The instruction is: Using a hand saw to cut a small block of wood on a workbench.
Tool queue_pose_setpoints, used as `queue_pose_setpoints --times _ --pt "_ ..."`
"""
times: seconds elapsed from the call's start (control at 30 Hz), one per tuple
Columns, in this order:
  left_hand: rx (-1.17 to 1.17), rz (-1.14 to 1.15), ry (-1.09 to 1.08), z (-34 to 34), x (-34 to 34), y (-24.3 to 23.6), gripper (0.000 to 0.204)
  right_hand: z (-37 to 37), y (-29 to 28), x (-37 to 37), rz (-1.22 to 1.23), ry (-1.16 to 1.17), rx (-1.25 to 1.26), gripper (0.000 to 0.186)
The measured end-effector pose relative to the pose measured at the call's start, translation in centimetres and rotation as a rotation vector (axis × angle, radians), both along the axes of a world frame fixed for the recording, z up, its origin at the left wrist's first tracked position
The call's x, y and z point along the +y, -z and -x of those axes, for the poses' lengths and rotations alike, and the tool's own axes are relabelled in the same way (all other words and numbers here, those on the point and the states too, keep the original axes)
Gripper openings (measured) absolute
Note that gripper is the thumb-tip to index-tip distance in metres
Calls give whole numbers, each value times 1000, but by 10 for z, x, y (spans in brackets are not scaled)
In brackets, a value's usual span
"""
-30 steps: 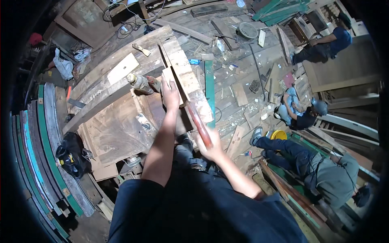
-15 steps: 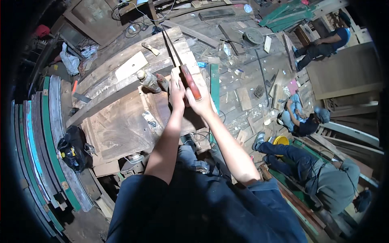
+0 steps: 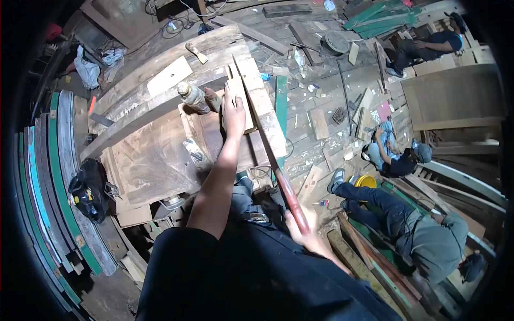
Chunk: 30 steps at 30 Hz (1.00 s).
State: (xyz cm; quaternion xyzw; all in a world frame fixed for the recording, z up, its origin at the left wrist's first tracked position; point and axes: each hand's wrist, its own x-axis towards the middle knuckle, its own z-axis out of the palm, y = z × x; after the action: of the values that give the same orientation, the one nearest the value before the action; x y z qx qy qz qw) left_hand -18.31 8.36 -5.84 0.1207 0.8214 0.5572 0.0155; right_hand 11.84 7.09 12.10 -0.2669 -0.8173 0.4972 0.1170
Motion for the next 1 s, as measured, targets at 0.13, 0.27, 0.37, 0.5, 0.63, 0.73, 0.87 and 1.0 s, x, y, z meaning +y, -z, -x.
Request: queue_pose_setpoints --times 0.13,0.27,0.37,0.5,0.63,0.73,0.87,1.0 --pt "-29 -125 36 -1 4 3 50 128 71 47 -68 -68 395 12" --pt "111 -208 49 20 -5 31 49 226 74 74 50 -78 407 16" --pt "-151 -131 2 -6 18 7 47 192 94 78 75 -44 321 13" --pt "18 -142 -57 5 -9 15 50 70 55 18 49 -31 159 19" --pt "-73 -87 -17 -10 14 -2 51 -44 -4 9 73 1 -121 34" --pt "-35 -85 -29 -1 -4 2 51 -10 2 -1 45 14 -12 33" --pt "-167 -128 11 1 -3 -3 49 106 77 42 34 -82 264 10" --pt "-164 -96 -12 2 11 2 50 202 85 84 108 -71 395 9"
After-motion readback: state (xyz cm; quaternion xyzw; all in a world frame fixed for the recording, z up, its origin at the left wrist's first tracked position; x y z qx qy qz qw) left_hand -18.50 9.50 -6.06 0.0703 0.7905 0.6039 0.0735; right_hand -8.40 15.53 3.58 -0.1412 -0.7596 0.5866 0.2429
